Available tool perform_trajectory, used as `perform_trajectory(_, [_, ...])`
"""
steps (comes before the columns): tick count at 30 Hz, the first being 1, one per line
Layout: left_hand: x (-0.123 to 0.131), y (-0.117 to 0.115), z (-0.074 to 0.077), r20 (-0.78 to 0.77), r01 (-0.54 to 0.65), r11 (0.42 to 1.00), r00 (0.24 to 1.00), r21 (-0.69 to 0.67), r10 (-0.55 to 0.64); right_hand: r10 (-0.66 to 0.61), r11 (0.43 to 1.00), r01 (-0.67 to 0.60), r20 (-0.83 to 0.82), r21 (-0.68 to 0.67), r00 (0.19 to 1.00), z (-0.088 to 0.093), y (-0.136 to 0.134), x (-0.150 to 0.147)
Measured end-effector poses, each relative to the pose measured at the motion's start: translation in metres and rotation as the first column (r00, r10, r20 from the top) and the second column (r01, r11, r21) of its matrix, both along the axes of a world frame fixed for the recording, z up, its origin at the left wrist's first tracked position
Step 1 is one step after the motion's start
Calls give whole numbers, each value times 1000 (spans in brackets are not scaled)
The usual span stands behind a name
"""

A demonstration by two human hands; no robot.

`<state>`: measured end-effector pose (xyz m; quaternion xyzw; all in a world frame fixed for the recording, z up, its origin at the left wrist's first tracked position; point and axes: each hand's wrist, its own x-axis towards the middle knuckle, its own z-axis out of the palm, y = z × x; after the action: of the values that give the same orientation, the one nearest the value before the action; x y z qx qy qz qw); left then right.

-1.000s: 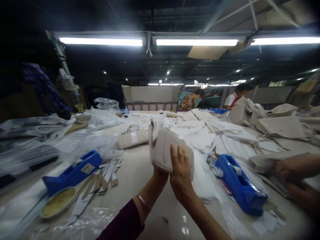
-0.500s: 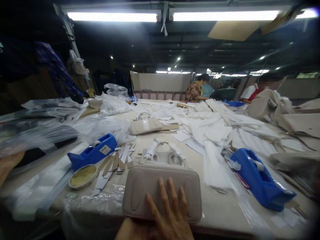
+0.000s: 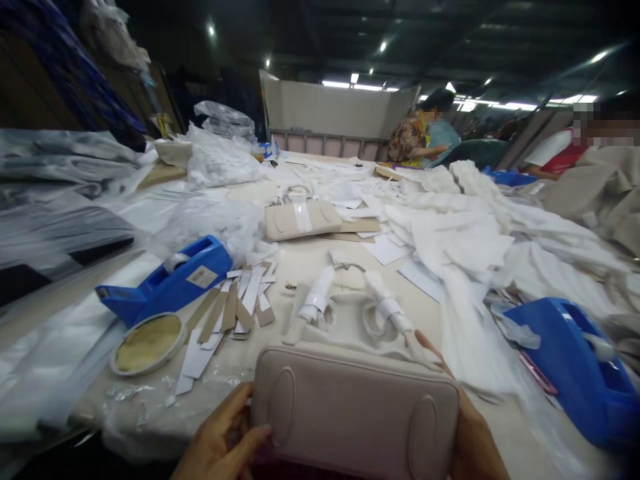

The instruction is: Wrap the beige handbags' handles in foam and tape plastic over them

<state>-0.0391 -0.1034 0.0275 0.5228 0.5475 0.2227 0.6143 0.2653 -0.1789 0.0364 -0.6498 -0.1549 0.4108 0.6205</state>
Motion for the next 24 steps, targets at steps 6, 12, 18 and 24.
perform_trajectory(6, [2, 30, 10, 14, 137, 990, 990, 35, -138, 105, 993, -95, 174, -63, 979, 4, 23, 32])
perform_trajectory(12, [9, 57, 24, -96, 115, 929, 992, 351, -86, 107, 989, -144, 826, -32, 553, 72, 25, 24])
perform_trajectory(18, [33, 48, 20, 226, -11, 946, 972, 324, -66, 510, 654, -642, 860, -399, -16, 103, 76, -21])
perform_trajectory(24, [33, 26, 9, 503, -100, 991, 863, 88, 43, 448, 626, -605, 862, -491, -237, 79, 90, -51])
